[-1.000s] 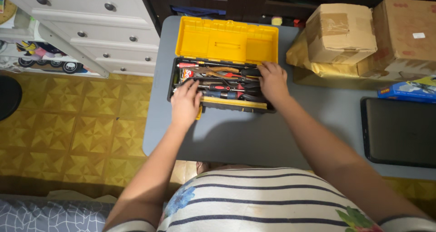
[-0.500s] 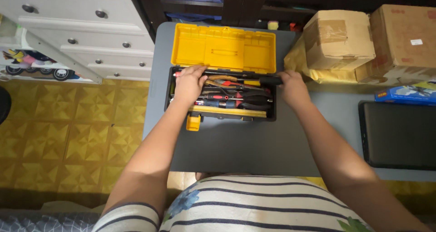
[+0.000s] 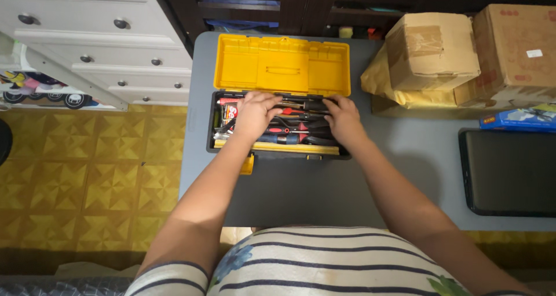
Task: The person picks up wrenches, pliers, screwdrivers and other hand tools from the table and places them into an open yellow toolbox, arranging them inside the tray. They then close the toolbox lid, latch it shut, and rest a hand on the closed box.
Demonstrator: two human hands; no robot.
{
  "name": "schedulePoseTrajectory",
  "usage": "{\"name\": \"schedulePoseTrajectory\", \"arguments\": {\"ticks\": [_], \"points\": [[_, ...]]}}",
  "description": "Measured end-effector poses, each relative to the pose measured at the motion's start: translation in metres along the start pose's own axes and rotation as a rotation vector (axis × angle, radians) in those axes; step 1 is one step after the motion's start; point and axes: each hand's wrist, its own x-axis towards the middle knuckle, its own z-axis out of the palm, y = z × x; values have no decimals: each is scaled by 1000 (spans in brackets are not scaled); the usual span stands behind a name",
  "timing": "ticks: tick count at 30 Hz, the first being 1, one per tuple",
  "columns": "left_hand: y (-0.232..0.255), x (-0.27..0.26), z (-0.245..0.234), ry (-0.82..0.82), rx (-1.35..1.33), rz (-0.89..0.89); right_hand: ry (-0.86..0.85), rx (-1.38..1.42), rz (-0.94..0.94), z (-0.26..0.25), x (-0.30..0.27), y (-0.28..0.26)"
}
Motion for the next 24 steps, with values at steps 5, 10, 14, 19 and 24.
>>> {"name": "schedulePoseTrajectory", "arguments": {"ticks": [5, 10, 14, 19, 24], "points": [[-3, 1, 21, -26, 109, -23, 26, -59, 111, 9, -4, -9], [-7, 2, 31, -50, 150, 40, 21, -47, 104, 10, -2, -6], [-11, 2, 38, 12, 126, 110, 22, -15, 131, 12, -2, -5], [-17, -5, 50, -62, 177, 117, -140, -96, 127, 18, -7, -5], [-16, -5, 48, -189, 247, 116, -372, -187, 162, 21, -5, -5]]}}
